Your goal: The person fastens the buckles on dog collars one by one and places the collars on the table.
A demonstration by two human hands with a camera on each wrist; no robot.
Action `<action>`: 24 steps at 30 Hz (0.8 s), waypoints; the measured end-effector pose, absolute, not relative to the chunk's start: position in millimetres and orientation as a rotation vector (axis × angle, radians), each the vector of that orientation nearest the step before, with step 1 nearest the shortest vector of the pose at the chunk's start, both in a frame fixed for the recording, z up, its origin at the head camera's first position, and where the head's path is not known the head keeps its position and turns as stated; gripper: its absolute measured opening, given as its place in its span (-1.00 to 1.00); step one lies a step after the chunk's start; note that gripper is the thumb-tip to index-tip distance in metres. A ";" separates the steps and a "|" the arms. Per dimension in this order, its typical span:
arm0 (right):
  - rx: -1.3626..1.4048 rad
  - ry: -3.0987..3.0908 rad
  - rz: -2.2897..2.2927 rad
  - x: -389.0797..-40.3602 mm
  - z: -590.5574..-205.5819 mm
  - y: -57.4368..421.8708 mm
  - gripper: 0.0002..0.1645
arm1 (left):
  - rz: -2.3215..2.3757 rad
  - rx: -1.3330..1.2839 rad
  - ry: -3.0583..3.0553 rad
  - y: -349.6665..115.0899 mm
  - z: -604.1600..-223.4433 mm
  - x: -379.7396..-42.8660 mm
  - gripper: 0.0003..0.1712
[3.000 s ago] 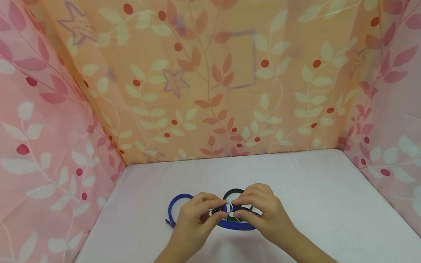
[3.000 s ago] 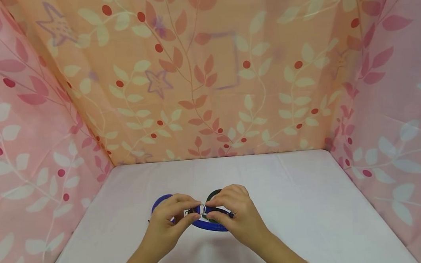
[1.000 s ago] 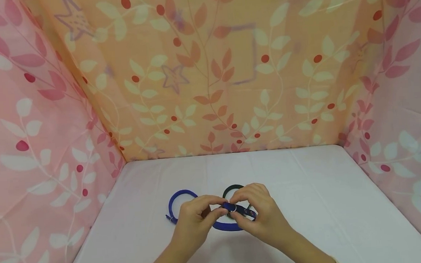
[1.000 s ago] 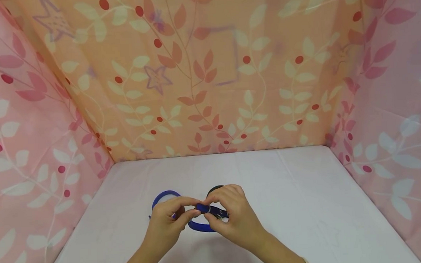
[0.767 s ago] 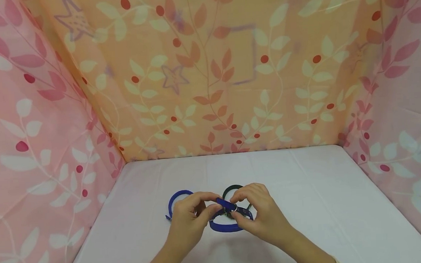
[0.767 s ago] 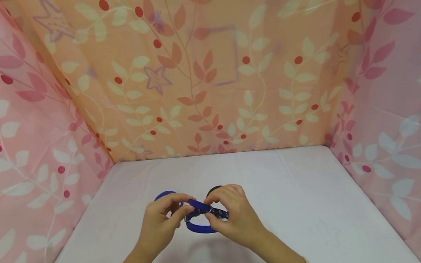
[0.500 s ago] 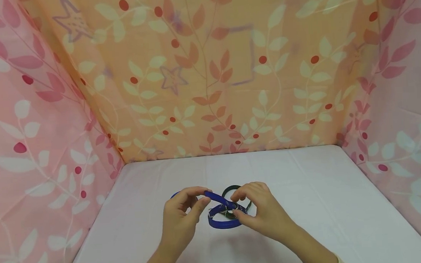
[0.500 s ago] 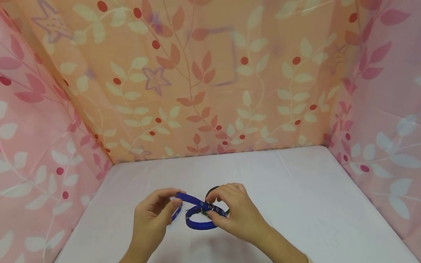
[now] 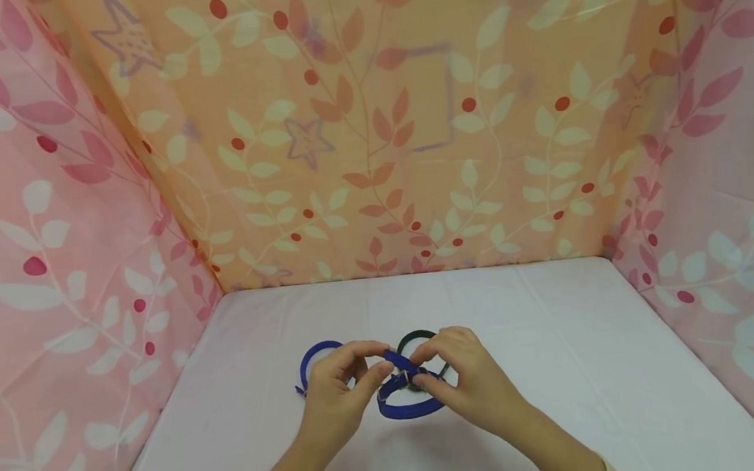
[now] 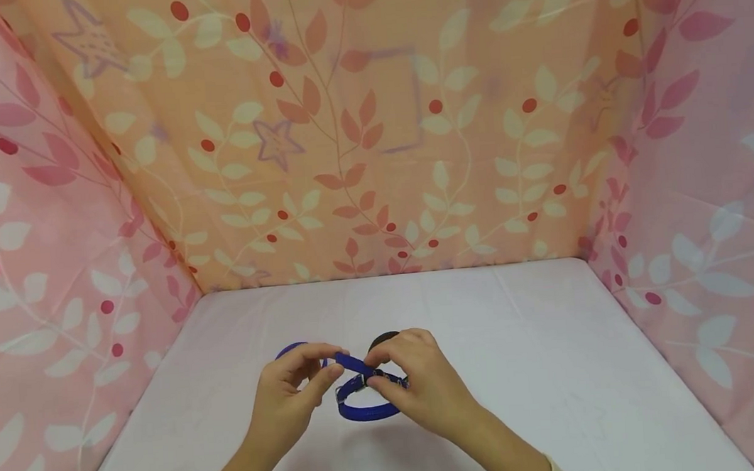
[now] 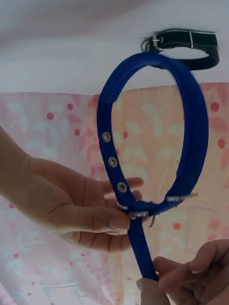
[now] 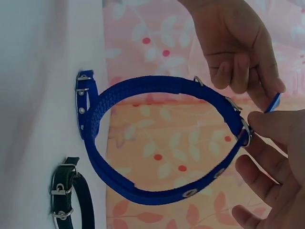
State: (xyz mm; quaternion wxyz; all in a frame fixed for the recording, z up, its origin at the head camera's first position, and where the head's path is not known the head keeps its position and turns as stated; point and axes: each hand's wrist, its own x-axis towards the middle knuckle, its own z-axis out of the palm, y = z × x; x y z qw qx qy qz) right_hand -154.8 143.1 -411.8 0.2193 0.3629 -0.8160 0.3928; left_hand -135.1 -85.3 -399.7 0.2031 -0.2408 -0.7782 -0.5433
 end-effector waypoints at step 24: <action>1.016 -1.913 1.220 -154.9 -409.7 140.4 -0.42 | -1.823 -0.633 -2.178 -73.5 -414.7 -137.6 -0.73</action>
